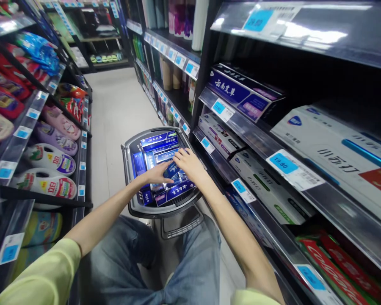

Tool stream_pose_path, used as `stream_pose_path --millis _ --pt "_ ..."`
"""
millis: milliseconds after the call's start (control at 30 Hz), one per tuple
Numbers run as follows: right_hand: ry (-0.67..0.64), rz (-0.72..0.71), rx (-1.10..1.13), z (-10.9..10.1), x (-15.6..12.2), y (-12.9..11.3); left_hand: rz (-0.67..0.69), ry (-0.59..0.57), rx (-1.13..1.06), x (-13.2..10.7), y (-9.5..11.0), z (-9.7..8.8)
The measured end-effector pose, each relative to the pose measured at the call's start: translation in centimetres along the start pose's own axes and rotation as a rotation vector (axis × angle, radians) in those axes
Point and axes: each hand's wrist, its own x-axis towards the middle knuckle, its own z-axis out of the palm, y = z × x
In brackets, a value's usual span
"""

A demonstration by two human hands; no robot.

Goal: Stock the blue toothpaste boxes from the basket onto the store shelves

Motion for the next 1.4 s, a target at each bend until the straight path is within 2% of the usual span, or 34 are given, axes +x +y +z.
stream_pose_path --millis 100,167,200,267,333,400,467,567,633,733,833,1000,1100,1200,1267,1333,1400 --pt "0.130 -0.066 0.084 -3.2 -0.8 -0.1 0.110 0.217 -0.203 0.8 1.5 -0.6" --pt "0.241 -0.068 0.206 -4.0 -1.8 -0.2 0.068 0.327 -0.246 1.1 2.8 -1.0" --pt "0.334 -0.018 0.286 -4.0 -2.3 -0.5 0.024 0.373 -0.280 1.3 3.4 -1.1" --pt "0.577 0.210 0.492 -3.0 -3.6 -1.7 -0.089 0.467 -0.469 1.5 4.6 -1.0" --pt "0.758 0.507 0.742 -0.6 -4.8 -3.6 -0.192 0.558 -0.821 1.6 5.7 -0.7" --pt "0.753 0.677 1.004 2.8 -5.6 -5.6 -0.243 0.611 -1.200 1.6 6.8 -0.2" --pt "0.730 0.759 1.236 6.3 -6.1 -7.0 -0.254 0.609 -1.457 1.4 7.7 0.1" --pt "0.878 0.883 1.478 10.2 -6.4 -7.9 -0.302 0.516 -1.599 0.6 8.8 0.2" --pt "1.010 0.949 1.582 11.4 -6.7 -7.8 -0.339 0.419 -1.604 0.0 9.1 0.0" --pt "1.127 0.986 1.672 11.7 -7.3 -7.5 -0.367 0.308 -1.585 -0.4 9.0 -0.5" --pt "1.150 1.002 1.695 11.4 -7.4 -7.4 -0.391 0.277 -1.611 -0.4 8.5 -0.7" --pt "1.118 1.018 1.687 11.2 -7.0 -7.3 -0.381 0.293 -1.601 -0.1 7.6 -0.7" --pt "1.129 1.021 1.701 11.3 -7.0 -7.2 -0.275 0.303 -1.532 0.2 7.5 -0.4" --pt "1.121 1.018 1.725 11.5 -7.2 -7.2 -0.079 0.307 -1.378 0.2 7.7 -0.1" --pt "1.014 1.002 1.675 11.6 -7.3 -7.3 0.033 0.248 -1.277 0.1 8.0 0.0" --pt "0.828 0.971 1.566 11.7 -7.4 -7.5 0.094 0.153 -1.178 0.0 8.3 0.1" --pt "0.732 0.944 1.474 11.7 -7.3 -7.6 0.125 0.142 -1.032 0.1 8.4 0.0"
